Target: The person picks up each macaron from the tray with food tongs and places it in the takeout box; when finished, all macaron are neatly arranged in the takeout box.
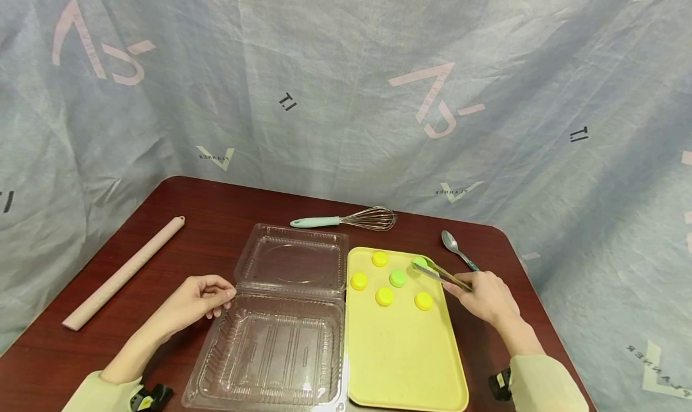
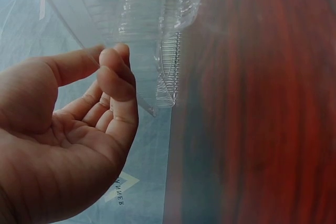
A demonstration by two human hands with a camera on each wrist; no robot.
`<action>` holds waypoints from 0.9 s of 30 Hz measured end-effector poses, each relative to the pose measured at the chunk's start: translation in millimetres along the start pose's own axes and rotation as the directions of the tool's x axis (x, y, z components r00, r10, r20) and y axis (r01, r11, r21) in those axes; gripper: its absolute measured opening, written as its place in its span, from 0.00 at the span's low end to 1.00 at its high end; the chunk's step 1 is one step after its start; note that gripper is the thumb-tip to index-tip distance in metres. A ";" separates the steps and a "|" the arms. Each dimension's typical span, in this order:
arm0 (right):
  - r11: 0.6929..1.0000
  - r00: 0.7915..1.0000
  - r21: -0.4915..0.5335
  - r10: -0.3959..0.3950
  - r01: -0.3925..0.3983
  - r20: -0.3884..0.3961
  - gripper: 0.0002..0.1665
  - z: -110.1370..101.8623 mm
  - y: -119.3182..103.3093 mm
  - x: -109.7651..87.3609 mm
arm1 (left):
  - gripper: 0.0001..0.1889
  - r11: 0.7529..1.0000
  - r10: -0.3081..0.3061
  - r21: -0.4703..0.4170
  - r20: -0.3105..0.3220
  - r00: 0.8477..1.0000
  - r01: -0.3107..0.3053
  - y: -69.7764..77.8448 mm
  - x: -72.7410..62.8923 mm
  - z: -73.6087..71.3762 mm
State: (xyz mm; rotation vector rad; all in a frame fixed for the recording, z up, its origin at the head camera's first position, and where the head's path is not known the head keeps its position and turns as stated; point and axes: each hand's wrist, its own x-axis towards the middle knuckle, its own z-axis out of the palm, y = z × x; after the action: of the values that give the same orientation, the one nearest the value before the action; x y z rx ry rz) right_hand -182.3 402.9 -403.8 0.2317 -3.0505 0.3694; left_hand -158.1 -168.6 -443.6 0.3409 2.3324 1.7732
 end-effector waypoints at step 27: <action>0.987 0.985 -0.041 -0.157 0.155 -0.068 0.24 -14.3 -49.1 9.3 | 0.10 1.000 -0.011 -0.015 0.002 1.000 0.011 -3.9 0.6 -0.2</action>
State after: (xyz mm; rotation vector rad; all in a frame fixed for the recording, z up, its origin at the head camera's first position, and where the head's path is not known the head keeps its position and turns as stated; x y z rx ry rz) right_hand -183.1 357.9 -377.8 0.4426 -2.9407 0.3062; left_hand -159.0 -169.6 -447.3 0.3269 2.3146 1.7836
